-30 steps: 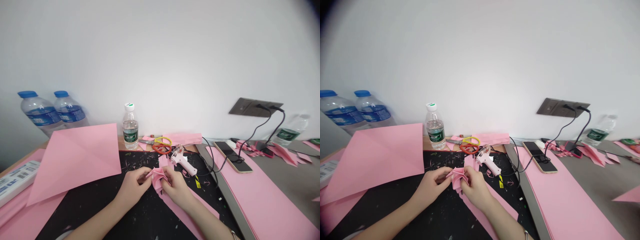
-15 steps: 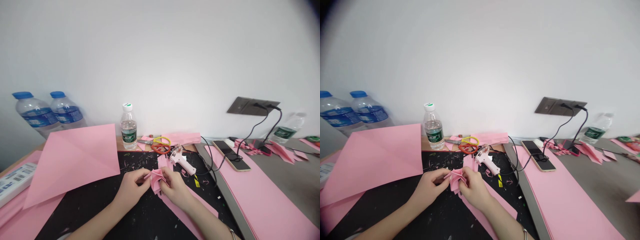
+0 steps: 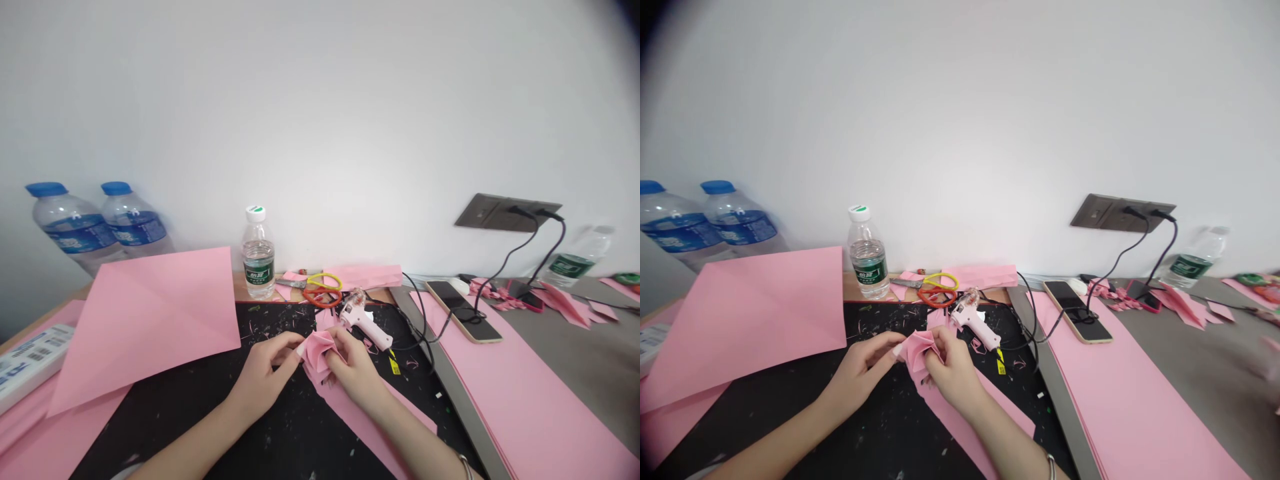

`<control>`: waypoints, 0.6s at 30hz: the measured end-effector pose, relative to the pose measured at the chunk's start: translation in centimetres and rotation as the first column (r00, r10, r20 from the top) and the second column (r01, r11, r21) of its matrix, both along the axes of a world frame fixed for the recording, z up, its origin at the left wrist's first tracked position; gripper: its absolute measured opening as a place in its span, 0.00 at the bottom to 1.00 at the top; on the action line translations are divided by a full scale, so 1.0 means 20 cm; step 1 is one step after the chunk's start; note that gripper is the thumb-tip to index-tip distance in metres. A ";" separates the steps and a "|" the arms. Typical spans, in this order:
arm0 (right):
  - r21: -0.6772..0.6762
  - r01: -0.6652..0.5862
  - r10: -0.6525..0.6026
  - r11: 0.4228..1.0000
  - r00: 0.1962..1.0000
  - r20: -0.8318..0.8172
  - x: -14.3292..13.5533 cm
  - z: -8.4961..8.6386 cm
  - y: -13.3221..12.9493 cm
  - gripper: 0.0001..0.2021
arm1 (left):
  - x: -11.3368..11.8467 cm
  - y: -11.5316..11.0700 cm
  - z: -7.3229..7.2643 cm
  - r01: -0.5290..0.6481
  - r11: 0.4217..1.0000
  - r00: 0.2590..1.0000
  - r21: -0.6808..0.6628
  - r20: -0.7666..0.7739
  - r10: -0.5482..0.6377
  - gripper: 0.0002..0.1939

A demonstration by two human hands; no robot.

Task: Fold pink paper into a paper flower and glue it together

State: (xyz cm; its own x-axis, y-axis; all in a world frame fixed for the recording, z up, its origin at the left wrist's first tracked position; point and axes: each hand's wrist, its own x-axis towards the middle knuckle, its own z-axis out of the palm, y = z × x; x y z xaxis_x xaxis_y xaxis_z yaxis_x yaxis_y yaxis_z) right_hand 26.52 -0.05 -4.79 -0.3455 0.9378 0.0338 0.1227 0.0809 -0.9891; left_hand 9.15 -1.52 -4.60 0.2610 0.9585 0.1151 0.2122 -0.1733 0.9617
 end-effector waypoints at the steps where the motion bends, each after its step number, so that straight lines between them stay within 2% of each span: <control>1: -0.019 0.003 -0.003 1.000 1.000 -0.016 0.00 0.00 0.00 0.07 | 0.00 0.00 0.00 -0.010 1.000 1.000 0.005 0.000 0.010 0.10; 7: -0.025 0.017 -0.018 1.000 0.999 -0.043 0.00 -0.01 0.01 0.06 | 0.00 -0.01 0.03 -0.019 0.998 0.995 0.059 -0.096 0.025 0.14; 10: -0.035 -0.018 0.017 0.999 0.999 -0.033 0.00 0.00 0.01 0.07 | 0.00 -0.01 0.03 -0.003 0.998 0.989 0.065 -0.146 0.012 0.18; 14: -0.062 -0.051 0.049 0.997 0.998 -0.033 0.00 0.02 0.00 0.08 | 0.00 -0.02 0.01 0.011 0.999 0.995 0.043 -0.096 -0.007 0.19; 18: -0.155 -0.113 0.100 0.981 0.991 -0.091 -0.01 0.03 -0.01 0.05 | 0.01 -0.02 -0.03 0.045 0.999 0.998 -0.012 -0.038 -0.046 0.19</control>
